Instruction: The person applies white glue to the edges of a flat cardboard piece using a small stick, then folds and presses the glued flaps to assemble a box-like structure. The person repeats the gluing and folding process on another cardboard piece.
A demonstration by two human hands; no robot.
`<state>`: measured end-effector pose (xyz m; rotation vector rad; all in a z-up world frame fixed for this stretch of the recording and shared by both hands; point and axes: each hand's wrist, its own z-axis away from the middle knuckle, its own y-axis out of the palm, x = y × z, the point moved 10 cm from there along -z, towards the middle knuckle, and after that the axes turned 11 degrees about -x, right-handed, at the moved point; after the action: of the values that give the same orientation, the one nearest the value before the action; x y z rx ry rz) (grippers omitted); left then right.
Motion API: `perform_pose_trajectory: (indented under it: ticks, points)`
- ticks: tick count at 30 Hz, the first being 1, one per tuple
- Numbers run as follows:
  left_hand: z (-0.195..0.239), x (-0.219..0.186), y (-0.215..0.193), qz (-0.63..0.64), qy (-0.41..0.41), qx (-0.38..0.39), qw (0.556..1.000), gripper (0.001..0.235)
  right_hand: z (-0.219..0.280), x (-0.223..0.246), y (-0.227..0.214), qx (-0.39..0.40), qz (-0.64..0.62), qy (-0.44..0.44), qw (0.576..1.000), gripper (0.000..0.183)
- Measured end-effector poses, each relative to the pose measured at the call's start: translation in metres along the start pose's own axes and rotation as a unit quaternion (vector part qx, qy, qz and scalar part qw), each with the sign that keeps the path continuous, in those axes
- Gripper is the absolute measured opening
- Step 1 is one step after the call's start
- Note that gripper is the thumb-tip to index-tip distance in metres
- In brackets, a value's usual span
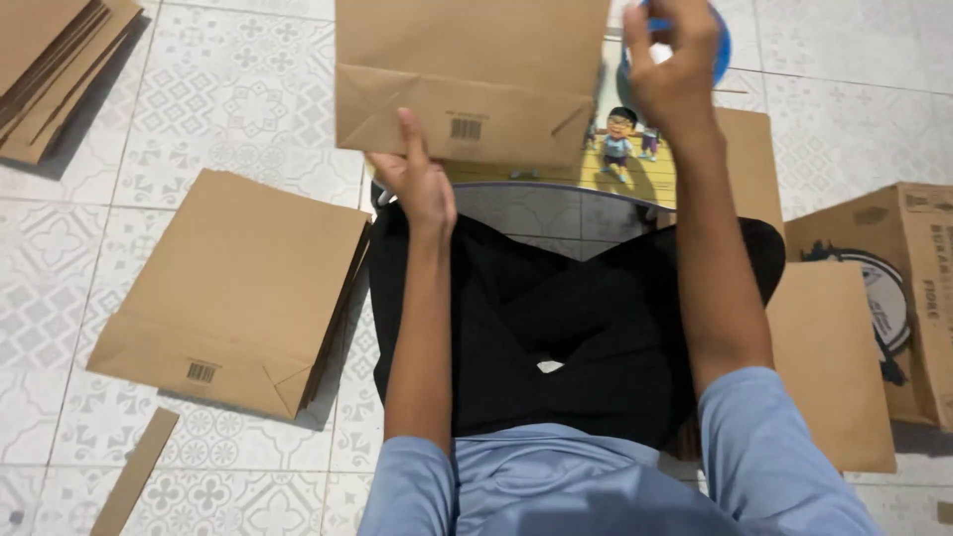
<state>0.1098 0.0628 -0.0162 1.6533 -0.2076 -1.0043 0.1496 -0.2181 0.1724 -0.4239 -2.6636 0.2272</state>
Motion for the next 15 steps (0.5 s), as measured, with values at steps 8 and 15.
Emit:
perform_pose_trajectory:
  ticks: [8, 15]
  points:
    - [0.001, 0.076, -0.054, -0.370, 0.055, -0.002, 0.927, 0.076, 0.123, -0.042, 0.087, 0.241, 0.142, 0.050, 0.959, 0.060]
    - [0.020, -0.027, 0.007, -0.688, 0.400, 0.022, 0.605, 0.091, 0.129, -0.058, 0.068, 0.203, 0.128, 0.057, 0.969, 0.061]
